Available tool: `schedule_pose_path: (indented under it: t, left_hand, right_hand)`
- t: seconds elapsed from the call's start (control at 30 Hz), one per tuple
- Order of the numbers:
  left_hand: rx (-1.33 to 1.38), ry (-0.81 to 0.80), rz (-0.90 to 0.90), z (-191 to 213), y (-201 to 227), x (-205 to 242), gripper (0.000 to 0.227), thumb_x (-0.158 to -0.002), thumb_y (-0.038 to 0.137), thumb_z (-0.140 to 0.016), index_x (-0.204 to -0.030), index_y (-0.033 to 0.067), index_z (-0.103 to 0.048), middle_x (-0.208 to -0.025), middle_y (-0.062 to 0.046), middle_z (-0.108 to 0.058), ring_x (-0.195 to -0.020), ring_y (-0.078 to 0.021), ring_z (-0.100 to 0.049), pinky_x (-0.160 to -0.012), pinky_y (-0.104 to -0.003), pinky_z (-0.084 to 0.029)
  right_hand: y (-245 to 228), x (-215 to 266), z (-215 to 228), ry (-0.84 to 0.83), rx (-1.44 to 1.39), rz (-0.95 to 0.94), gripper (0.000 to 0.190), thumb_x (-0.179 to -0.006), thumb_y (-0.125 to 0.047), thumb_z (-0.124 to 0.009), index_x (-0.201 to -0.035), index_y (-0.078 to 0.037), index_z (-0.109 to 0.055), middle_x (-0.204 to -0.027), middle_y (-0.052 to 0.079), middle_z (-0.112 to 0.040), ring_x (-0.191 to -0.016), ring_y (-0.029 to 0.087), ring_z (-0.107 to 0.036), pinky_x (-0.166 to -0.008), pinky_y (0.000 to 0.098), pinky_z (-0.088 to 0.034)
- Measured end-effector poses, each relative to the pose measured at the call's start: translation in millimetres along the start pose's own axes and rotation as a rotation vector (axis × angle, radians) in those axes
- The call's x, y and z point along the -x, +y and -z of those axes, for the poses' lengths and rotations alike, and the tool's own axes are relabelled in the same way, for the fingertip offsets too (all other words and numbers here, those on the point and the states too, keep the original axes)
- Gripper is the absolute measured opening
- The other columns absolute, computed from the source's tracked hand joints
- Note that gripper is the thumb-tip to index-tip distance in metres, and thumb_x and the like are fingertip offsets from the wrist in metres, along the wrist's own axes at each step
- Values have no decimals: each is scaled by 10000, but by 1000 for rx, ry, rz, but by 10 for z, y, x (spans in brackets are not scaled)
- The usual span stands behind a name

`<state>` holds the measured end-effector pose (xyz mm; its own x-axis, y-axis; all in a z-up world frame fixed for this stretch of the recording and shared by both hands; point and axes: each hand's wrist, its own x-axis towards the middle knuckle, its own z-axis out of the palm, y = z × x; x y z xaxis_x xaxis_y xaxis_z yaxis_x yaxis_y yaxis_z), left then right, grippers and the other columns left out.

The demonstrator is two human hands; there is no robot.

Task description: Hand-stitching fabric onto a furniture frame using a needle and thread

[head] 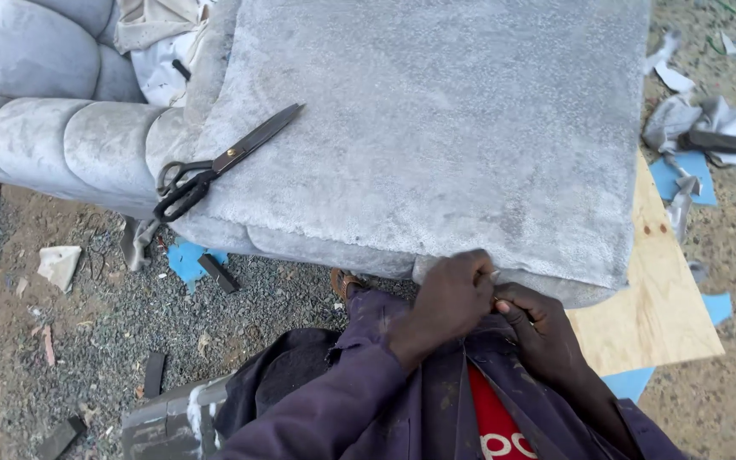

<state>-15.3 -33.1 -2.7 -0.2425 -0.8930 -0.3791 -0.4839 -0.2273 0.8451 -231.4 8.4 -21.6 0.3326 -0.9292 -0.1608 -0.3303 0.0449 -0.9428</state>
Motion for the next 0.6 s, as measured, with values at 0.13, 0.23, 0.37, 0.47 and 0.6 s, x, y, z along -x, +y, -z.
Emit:
schedule_pose_path:
  t: [0.13,0.23,0.37,0.47,0.6]
  left_hand:
    - [-153,103,-82,-200,-126,-34,194,-1167,206,-579,-1026,98,-657,-876,-183,-761,-781,-447,-728,-730,-655,-486]
    - [-326,153,-91,-191,-146,2,181,-1206,230,-627,-1168,66,-693,-932,-194,-843,-833,-482,-804,-738,-661,-567]
    - [-168,194,-56,-71,-166,83,131,-1039,207,-655,-1023,81,-690,-881,-196,-803,-804,-480,-768,-745,-672,-509]
    - [-66,149,-27,156,-115,111,111,-1045,136,-655,-939,104,-646,-772,-107,-696,-694,-305,-637,-663,-547,-458]
    - [-142,166,-29,20,-241,28,141,-1043,144,-663,-902,140,-671,-762,-53,-704,-667,-254,-629,-638,-533,-478]
  right_hand:
    - [52,42,-27,13,108,-30,376,-1272,-324,-657,-1184,-108,-952,-1150,33,-994,-1049,218,-914,-903,402,-620]
    - [-34,43,-4,-26,159,-93,357,-1264,-342,-664,-1181,-139,-947,-1105,-7,-977,-1045,175,-883,-935,385,-605]
    - [-111,85,73,-265,274,-138,435,-1214,-506,-657,-1133,-195,-951,-1174,-21,-1010,-1120,135,-923,-979,362,-650]
    - [-567,50,232,-421,174,-181,534,-1198,-587,-618,-1477,-248,-922,-1667,-44,-902,-1593,148,-748,-1262,385,-567]
    - [-977,206,438,-581,35,-331,700,-1184,-603,-615,-1783,-326,-849,-2054,-84,-618,-1912,168,-534,-1491,438,-416]
